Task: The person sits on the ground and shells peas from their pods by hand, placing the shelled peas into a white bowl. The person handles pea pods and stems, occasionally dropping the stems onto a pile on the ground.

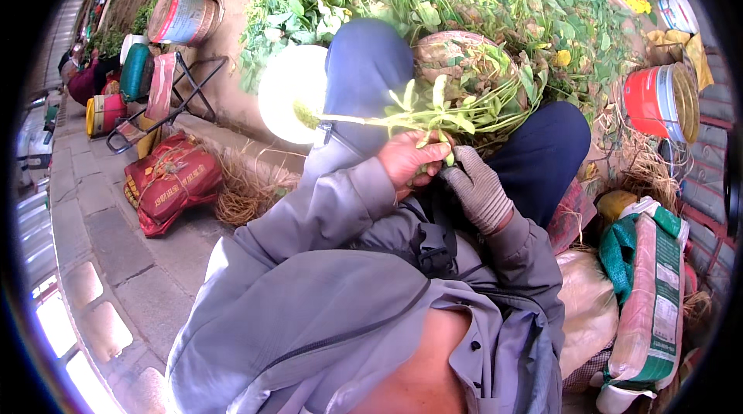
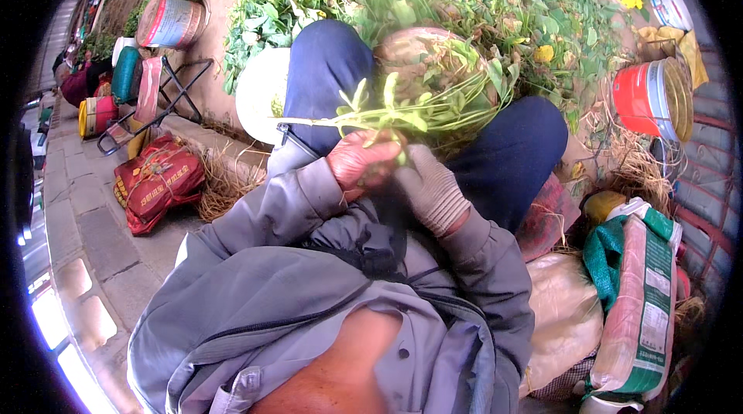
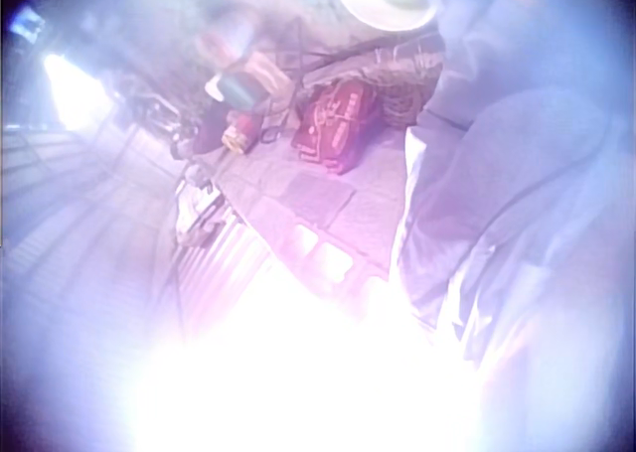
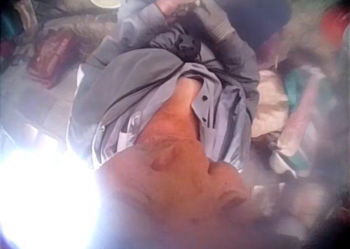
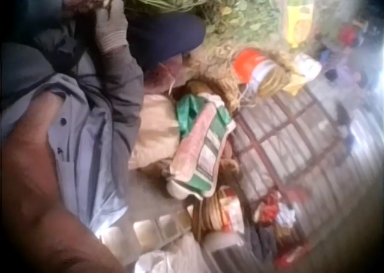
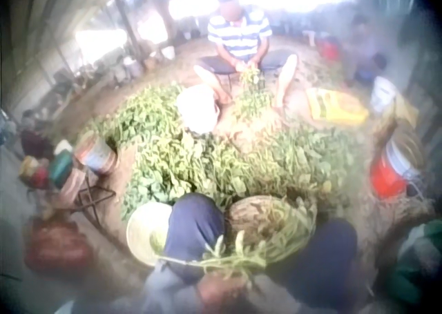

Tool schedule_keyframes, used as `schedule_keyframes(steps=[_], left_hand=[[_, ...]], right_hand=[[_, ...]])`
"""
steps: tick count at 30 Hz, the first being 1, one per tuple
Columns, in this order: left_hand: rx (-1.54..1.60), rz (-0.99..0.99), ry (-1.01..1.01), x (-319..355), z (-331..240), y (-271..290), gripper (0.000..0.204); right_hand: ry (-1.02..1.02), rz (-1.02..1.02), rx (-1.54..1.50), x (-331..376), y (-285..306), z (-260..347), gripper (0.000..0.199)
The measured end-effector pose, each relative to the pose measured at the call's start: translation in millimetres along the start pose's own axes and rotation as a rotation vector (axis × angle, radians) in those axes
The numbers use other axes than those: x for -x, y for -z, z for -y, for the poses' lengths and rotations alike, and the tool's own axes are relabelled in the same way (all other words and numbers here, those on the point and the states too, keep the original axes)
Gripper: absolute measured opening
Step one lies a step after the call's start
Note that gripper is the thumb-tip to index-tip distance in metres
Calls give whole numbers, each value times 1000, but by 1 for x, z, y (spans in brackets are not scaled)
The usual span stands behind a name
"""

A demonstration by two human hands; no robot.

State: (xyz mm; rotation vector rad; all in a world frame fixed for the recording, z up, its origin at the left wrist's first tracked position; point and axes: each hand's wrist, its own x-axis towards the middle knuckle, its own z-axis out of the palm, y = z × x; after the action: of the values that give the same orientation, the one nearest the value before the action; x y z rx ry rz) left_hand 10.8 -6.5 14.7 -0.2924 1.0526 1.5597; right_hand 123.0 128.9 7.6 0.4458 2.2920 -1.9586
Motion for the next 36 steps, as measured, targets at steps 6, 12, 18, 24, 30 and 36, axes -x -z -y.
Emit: schedule_keyframes(steps=[6, 12, 18, 24, 30, 36], left_hand=[[-55, 8, -19, -1, 6, 3, 17], [-25, 16, -251, -16, 26, 4, 13], [-133, 59, -40, -9, 13, 15, 18], [-59, 180, 82, -4, -1, 8, 26], [-124, 133, 89, 5, -7, 0, 27], [-206, 16, 4, 2, 3, 0, 20]], right_hand=[[-3, 83, -65, 1, 7, -15, 15], [-204, 191, -380, 4, 15, 11, 7], [-32, 145, -292, 1, 17, 0, 11], [-435, 189, -609, 1, 24, 14, 17], [-411, 210, -552, -2, 24, 9, 23], [-476, 208, -613, -2, 22, 11, 21]])
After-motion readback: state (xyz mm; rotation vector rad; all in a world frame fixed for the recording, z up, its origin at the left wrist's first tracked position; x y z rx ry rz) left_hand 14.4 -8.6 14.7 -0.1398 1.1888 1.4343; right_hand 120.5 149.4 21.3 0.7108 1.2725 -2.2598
